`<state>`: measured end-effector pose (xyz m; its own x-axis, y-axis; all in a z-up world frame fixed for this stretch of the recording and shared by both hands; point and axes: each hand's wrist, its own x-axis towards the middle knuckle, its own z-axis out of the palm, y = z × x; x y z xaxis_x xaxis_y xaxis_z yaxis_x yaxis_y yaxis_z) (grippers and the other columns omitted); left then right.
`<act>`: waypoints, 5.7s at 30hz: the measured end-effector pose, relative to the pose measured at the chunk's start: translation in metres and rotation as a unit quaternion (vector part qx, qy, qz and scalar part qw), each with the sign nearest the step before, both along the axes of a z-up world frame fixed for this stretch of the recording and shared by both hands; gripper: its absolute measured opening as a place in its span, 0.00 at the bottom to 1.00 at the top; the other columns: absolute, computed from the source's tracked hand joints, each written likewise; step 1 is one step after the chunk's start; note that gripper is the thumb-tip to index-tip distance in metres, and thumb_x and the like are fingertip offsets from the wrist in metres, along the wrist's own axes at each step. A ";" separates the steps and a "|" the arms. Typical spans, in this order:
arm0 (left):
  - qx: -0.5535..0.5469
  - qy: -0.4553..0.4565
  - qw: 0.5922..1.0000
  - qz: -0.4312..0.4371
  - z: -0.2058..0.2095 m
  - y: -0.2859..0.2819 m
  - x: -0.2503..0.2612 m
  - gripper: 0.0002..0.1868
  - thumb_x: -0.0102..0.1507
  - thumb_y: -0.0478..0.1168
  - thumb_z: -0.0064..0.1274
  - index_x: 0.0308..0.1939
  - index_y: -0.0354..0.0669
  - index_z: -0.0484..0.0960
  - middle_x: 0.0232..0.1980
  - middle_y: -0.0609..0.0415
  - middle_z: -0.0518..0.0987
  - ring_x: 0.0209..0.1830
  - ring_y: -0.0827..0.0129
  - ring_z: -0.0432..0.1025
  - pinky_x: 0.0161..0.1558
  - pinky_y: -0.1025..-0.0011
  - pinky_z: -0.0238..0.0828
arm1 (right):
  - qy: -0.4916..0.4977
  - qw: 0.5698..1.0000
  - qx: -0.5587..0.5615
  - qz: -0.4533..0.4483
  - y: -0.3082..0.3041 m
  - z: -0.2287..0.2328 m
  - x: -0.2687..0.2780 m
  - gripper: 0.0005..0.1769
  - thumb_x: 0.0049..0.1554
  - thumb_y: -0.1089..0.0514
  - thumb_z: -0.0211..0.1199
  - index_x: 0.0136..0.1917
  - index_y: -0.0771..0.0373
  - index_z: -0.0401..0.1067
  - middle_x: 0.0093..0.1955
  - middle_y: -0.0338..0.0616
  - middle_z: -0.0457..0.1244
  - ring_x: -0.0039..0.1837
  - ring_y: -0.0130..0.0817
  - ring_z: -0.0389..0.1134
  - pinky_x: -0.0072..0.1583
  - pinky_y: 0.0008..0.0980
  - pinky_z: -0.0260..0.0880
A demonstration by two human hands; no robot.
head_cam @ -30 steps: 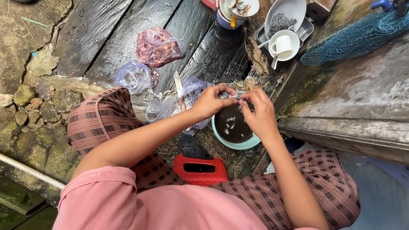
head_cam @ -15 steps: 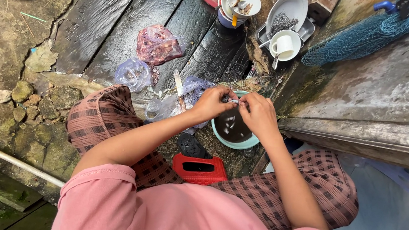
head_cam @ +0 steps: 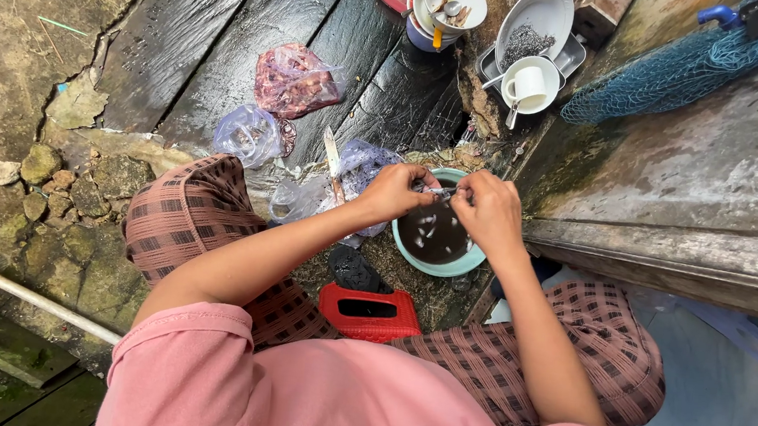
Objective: Cleaning and preparing small pieces of meat or fish in a bowl of water.
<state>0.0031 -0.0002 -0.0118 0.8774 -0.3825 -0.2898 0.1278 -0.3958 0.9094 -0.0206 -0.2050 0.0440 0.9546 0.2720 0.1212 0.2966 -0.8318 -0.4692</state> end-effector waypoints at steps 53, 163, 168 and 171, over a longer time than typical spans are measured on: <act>-0.312 0.342 0.873 0.151 -0.044 0.014 0.016 0.26 0.65 0.30 0.46 0.68 0.47 0.72 0.54 0.54 0.82 0.43 0.74 0.75 0.44 0.71 0.78 | 0.182 0.947 0.161 -0.212 -0.001 -0.123 0.094 0.10 0.52 0.64 0.66 0.49 0.65 0.78 0.42 0.46 0.72 0.44 0.33 0.73 0.50 0.34 0.71; -0.384 0.424 0.796 0.196 -0.063 0.004 0.019 0.30 0.65 0.26 0.34 0.73 0.39 0.62 0.60 0.47 0.79 0.48 0.64 0.78 0.47 0.72 0.84 | 0.300 0.930 0.061 -0.205 -0.054 -0.227 0.003 0.09 0.50 0.57 0.67 0.41 0.65 0.78 0.41 0.51 0.71 0.44 0.38 0.72 0.50 0.37 0.70; -0.374 0.407 0.807 0.209 -0.062 0.002 0.016 0.26 0.67 0.28 0.43 0.71 0.39 0.67 0.58 0.45 0.79 0.50 0.64 0.79 0.49 0.73 0.85 | 0.141 0.962 0.111 -0.206 -0.019 -0.154 0.048 0.10 0.52 0.59 0.65 0.43 0.69 0.74 0.40 0.52 0.70 0.45 0.41 0.73 0.50 0.38 0.71; -0.373 0.403 0.809 0.211 -0.070 0.000 0.015 0.22 0.68 0.31 0.45 0.67 0.36 0.72 0.54 0.45 0.80 0.47 0.65 0.80 0.48 0.72 0.85 | 0.136 0.962 0.119 -0.206 0.001 -0.127 0.070 0.08 0.51 0.62 0.65 0.42 0.69 0.73 0.39 0.50 0.70 0.43 0.40 0.73 0.50 0.36 0.72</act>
